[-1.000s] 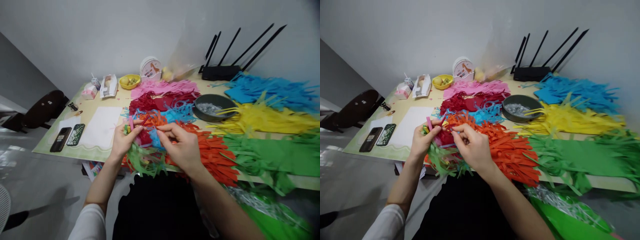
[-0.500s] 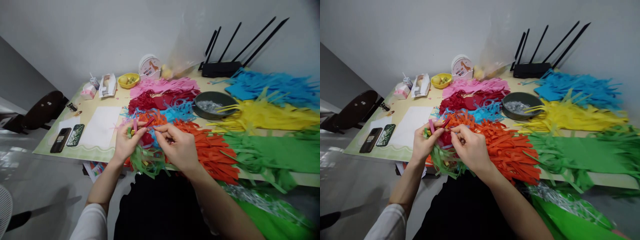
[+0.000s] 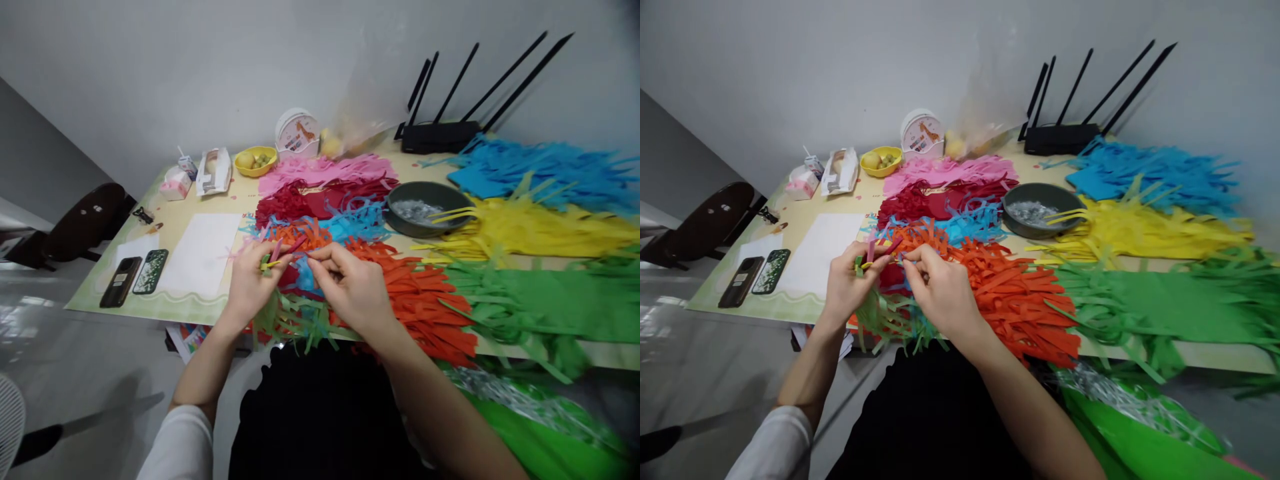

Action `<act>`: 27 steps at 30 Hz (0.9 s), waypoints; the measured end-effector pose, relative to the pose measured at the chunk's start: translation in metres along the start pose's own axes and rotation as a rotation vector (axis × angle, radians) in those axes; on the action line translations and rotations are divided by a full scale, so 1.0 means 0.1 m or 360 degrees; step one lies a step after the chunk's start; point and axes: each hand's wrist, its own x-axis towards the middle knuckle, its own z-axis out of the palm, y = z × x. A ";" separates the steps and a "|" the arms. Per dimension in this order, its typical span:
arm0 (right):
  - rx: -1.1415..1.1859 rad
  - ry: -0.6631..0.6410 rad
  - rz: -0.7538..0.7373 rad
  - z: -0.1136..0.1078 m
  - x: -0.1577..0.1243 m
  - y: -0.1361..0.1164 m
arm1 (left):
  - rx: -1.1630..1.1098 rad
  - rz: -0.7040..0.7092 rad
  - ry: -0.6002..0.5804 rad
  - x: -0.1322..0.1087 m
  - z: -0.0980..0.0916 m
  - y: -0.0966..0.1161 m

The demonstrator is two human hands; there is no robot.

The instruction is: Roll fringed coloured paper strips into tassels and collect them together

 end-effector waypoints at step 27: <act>0.1481 0.0503 0.0315 -0.33 0.45 0.20 | 0.0203 0.0060 -0.0414 0.09 0.13 -0.07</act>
